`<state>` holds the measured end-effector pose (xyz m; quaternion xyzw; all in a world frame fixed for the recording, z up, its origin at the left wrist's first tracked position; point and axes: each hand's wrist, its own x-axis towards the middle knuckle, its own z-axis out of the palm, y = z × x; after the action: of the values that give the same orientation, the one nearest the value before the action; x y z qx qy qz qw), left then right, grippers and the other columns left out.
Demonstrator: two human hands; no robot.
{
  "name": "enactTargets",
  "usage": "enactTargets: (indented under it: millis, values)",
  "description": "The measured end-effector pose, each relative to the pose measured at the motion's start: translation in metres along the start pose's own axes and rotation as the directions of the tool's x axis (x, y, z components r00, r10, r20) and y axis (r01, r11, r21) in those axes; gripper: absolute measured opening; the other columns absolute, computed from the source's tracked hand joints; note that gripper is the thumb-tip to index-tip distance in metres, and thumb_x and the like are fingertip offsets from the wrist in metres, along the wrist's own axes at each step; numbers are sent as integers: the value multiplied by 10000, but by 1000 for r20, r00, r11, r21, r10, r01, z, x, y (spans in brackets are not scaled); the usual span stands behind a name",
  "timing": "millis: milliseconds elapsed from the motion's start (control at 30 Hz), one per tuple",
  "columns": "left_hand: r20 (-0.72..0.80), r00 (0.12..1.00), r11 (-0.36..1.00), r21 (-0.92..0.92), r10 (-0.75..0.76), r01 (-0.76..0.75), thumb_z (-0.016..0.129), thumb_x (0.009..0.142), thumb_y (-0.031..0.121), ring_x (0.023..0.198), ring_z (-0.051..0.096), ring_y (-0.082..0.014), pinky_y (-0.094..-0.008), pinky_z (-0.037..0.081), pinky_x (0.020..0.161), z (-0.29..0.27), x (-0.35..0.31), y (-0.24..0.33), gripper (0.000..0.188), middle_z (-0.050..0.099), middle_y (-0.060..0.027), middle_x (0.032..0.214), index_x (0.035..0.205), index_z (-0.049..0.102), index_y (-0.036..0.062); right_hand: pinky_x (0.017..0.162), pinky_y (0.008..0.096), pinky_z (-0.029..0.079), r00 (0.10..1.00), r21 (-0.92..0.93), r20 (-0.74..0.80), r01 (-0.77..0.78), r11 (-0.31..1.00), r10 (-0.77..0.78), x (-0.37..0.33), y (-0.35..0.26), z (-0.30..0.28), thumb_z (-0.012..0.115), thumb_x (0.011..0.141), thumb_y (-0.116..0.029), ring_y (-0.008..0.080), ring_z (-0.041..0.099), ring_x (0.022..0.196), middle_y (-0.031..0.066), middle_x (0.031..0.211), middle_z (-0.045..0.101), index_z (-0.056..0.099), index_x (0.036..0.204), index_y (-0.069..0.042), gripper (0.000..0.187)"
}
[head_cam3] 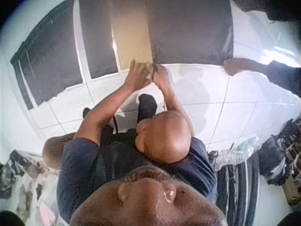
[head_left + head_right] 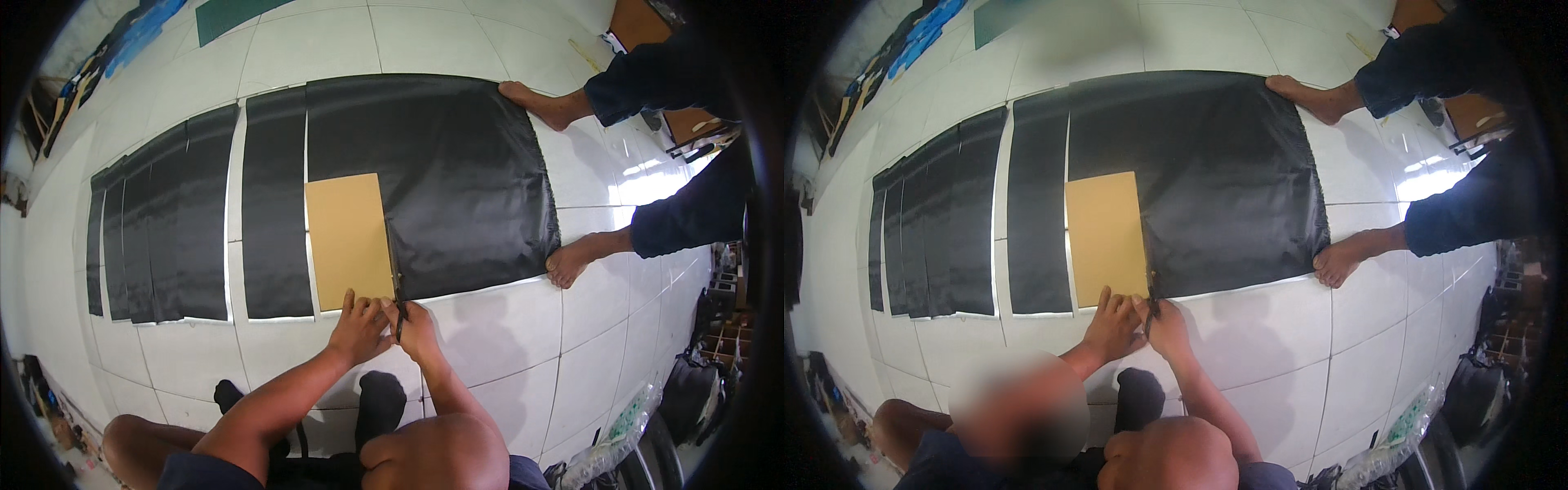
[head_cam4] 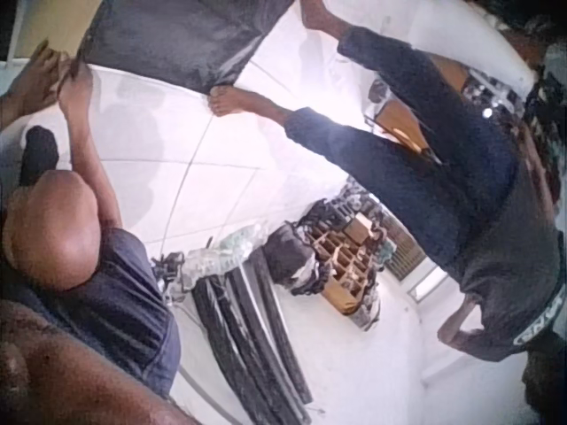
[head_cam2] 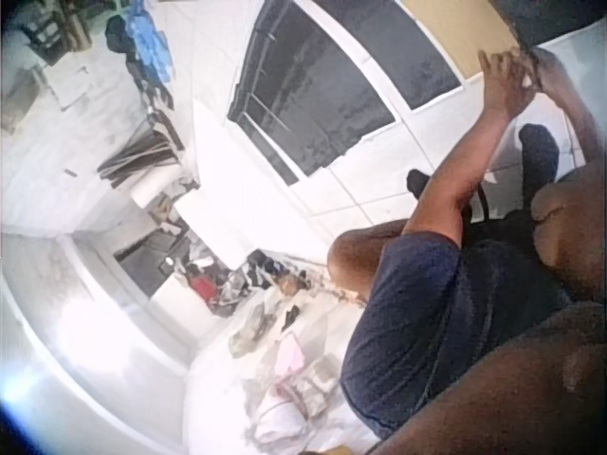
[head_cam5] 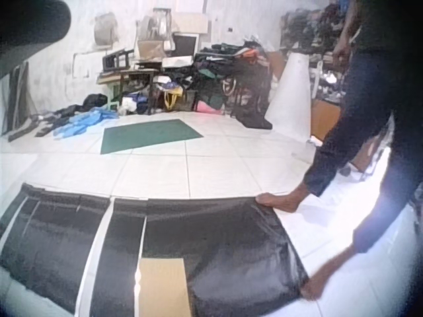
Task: The person cuts multiple rectangular strips from a large sheet of black fabric on the floor using a cardboard template and shears.
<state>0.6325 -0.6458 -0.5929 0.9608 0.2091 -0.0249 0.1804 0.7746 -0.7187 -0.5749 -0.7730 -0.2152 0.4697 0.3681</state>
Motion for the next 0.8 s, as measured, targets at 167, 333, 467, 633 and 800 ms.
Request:
enactTargets:
  millis: [167, 333, 467, 633, 800]
  values:
    - [63, 998, 999, 42, -22, 20, 671, 878, 522, 1260, 489, -364, -661, 209, 1184, 1, -3, -3, 629, 536, -150, 1289, 1390, 586, 166, 640, 416, 516, 998, -9, 9, -55, 998, 56, 32, -16, 7, 623, 973, -540, 314, 689, 677, 212, 735, 677, 676, 886, 68, 617]
    - [-3, 1000, 997, -71, 14, -14, 678, 878, 486, 1258, 491, -440, -675, 232, 1170, -5, 2, 2, 671, 505, -226, 1333, 1442, 526, 155, 450, 308, 420, 998, 31, -38, 56, 998, -55, 81, -18, 9, 687, 954, -532, 135, 522, 459, 27, 566, 518, 535, 710, -64, 548]
    - [34, 999, 998, -61, -6, 8, 675, 887, 479, 1275, 480, -448, -678, 231, 1167, -8, -2, 0, 691, 492, -223, 1351, 1485, 495, 182, 445, 312, 418, 1000, 158, 8, 3, 987, -4, 101, -55, 13, 697, 948, -527, 138, 519, 454, 29, 568, 520, 538, 719, -58, 545]
    - [41, 999, 999, -49, 4, -2, 668, 897, 474, 1217, 510, -433, -678, 244, 1154, -9, -1, 0, 699, 498, -212, 1335, 1505, 481, 185, 440, 307, 414, 1000, 236, -3, -15, 972, 16, 130, -84, 12, 730, 918, -538, 133, 514, 453, 28, 576, 523, 550, 740, -43, 556]
    - [4, 1000, 998, -57, 21, -20, 660, 905, 474, 1194, 519, -420, -687, 254, 1140, -7, -1, 0, 685, 519, -199, 1292, 1499, 488, 180, 441, 302, 405, 1000, 210, -27, 14, 978, -9, 166, -105, 14, 733, 912, -550, 131, 510, 457, 25, 584, 523, 555, 746, -43, 562]
